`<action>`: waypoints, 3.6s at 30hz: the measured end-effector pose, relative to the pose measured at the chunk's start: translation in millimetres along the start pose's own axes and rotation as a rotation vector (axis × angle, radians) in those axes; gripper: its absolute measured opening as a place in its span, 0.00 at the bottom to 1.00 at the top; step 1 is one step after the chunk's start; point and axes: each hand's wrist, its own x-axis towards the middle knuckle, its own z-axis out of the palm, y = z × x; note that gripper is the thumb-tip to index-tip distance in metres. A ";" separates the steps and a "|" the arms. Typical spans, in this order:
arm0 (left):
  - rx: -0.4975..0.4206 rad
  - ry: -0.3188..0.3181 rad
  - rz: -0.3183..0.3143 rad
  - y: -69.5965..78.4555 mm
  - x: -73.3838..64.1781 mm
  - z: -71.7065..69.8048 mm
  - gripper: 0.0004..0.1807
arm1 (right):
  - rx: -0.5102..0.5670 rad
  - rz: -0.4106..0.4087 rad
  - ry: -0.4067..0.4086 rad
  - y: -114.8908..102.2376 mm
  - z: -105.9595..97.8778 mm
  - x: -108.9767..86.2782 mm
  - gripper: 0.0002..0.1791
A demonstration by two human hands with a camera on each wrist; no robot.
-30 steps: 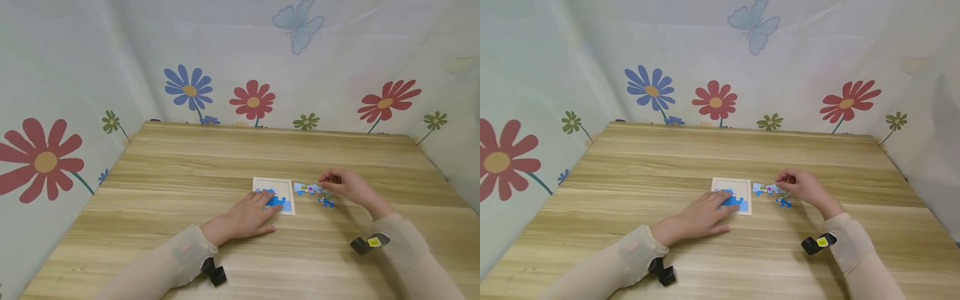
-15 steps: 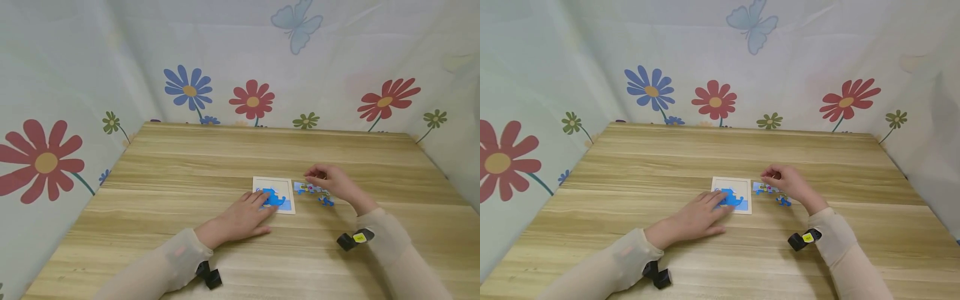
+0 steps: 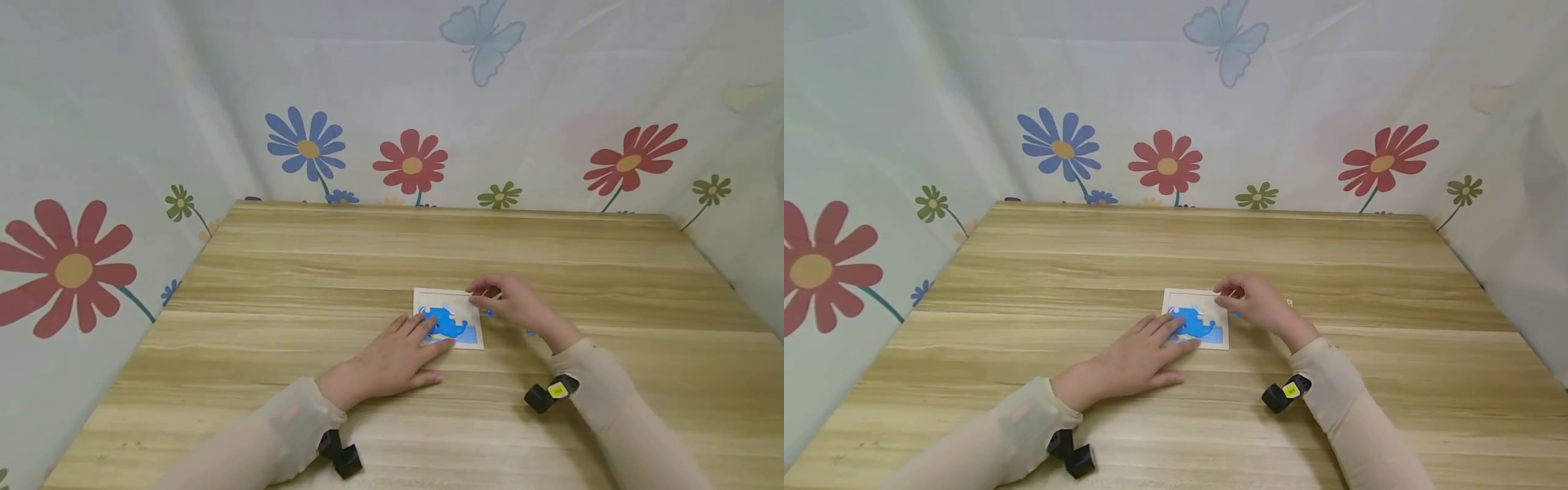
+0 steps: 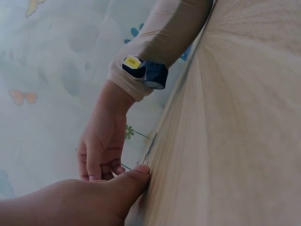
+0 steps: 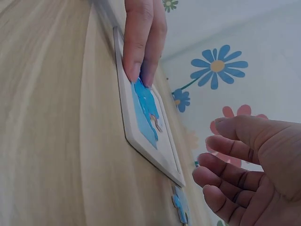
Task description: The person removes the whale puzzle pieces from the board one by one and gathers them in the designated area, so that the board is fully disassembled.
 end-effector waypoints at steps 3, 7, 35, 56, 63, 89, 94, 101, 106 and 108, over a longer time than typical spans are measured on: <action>0.007 0.012 0.005 0.1 -0.1 0.3 0.31 | -0.001 -0.005 -0.005 -2.9 4.3 3.2 0.12; 0.008 0.027 0.004 0.2 -0.6 0.5 0.31 | -0.006 -0.013 -0.007 -5.1 10.7 7.5 0.12; -0.040 0.014 -0.010 -0.6 0.4 0.1 0.31 | -0.067 -0.020 0.031 -12.4 46.4 14.1 0.07; -0.039 0.008 -0.012 -0.6 0.5 0.7 0.31 | -0.046 0.022 0.028 -12.2 44.2 13.0 0.10; -0.040 0.014 -0.011 -0.3 0.3 -0.7 0.31 | -0.005 0.009 0.037 -11.4 44.2 12.5 0.09; -0.041 0.000 -0.019 -0.1 0.2 -0.5 0.31 | 0.124 0.053 0.037 -14.2 23.2 8.2 0.09; -0.047 -0.007 -0.023 0.1 -0.6 -1.5 0.31 | 0.139 0.030 0.037 -15.4 13.0 5.5 0.09; -0.051 -0.003 -0.018 0.0 -0.1 -0.5 0.31 | 0.160 0.025 0.041 -14.0 -1.8 -0.9 0.10; -0.052 0.005 -0.017 -0.6 0.0 0.4 0.31 | 0.152 -0.007 0.052 -11.6 -10.1 -5.0 0.09; -0.054 0.006 -0.018 -0.9 0.2 0.9 0.31 | 0.145 -0.009 0.047 -10.7 -13.0 -7.0 0.09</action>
